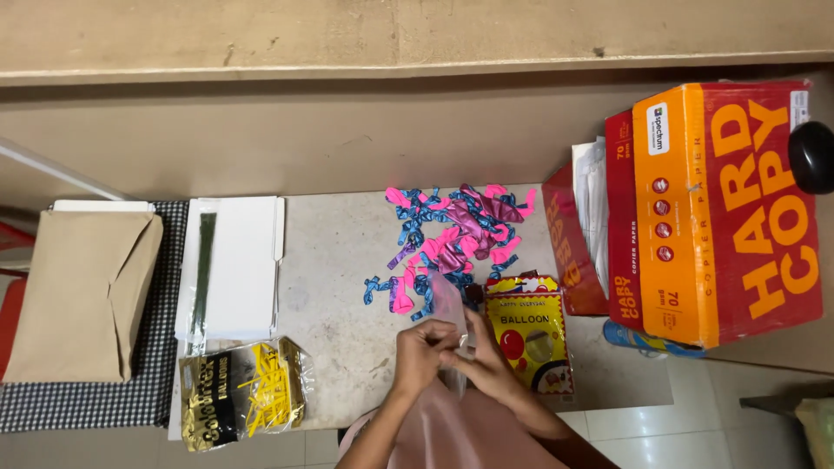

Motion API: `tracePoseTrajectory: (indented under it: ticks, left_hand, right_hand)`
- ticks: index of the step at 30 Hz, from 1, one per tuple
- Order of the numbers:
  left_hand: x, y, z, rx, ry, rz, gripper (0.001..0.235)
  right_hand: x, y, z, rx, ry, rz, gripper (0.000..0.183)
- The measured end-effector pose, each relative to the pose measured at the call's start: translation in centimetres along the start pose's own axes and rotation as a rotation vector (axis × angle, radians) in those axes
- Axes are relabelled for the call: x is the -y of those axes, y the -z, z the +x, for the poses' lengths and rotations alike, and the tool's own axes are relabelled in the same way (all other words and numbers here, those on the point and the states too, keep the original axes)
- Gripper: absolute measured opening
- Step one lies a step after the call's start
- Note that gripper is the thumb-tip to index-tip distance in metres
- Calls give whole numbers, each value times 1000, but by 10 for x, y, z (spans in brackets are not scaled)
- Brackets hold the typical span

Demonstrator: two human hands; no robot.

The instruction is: The person sorts a pile of colorful uninflated balloons on a table, separating them by color. They place the sorted balloons into clear plastic bags and arrange the packages on the table.

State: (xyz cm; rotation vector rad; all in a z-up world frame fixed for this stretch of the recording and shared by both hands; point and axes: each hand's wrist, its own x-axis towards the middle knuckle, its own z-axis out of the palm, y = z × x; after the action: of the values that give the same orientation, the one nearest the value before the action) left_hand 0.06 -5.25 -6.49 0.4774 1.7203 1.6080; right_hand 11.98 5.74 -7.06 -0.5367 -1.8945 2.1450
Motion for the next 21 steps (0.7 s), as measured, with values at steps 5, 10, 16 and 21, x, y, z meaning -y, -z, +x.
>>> tracePoseTrajectory:
  ticks: [5,10,16,21]
  left_hand:
    - [-8,13,0,-74,17,-45,22]
    - [2,23,-4,-58,8,-106,35]
    - [-39,22,-25,-206,-96,393,20]
    - [-80,7,-38,-99,-162,355,50]
  right_hand:
    - [15,-6,-2,-3,82,-263,98]
    - [-36,14,-4,-112,-56,-314,78]
    - [3,12,-4,-296,-69,-548,39]
    - [50,-30,-8,-149,-186,-1040,33]
